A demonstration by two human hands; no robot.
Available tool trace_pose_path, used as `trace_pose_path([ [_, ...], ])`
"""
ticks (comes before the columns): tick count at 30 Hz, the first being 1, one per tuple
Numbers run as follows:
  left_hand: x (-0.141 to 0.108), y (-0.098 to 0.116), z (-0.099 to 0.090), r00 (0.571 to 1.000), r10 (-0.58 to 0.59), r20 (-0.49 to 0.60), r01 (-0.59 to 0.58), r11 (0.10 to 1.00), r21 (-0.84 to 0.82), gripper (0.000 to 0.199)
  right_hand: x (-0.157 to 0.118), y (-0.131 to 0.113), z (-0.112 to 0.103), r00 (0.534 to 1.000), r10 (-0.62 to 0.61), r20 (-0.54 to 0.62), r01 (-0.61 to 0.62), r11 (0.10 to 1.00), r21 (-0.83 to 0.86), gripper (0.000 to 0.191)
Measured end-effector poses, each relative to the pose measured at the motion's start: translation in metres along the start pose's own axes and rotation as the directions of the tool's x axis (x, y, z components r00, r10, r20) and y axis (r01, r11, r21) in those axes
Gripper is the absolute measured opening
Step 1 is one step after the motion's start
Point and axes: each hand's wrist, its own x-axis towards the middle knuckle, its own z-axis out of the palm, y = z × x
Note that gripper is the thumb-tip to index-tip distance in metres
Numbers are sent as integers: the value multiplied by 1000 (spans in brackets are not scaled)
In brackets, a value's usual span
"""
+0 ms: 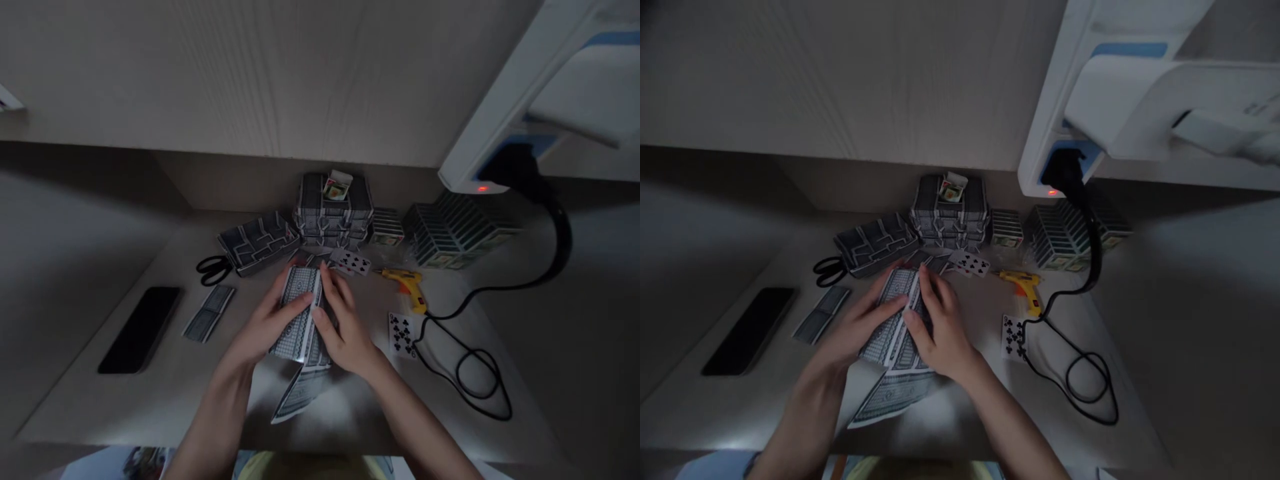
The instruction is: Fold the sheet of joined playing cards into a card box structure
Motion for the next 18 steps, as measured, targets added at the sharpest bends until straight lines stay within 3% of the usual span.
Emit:
trace_pose_path([
  [5, -1, -5, 12, 990, 82, -117, -89, 995, -50, 36, -3, -5, 2, 997, 72, -9, -67, 961, 268, 52],
  [10, -6, -4, 28, 966, 117, -229, -161, 970, -183, 25, -4, -15, 9, 970, 236, -61, -165, 820, 548, 43],
  [14, -6, -4, 36, 947, 103, -305, -176, 959, -223, 36, -3, -19, 11, 942, 309, -129, -163, 760, 630, 33],
  [18, -2, -7, 36, 948, 30, -317, -110, 965, -236, 34, 4, -20, 10, 900, 407, -154, -210, 716, 666, 23],
])
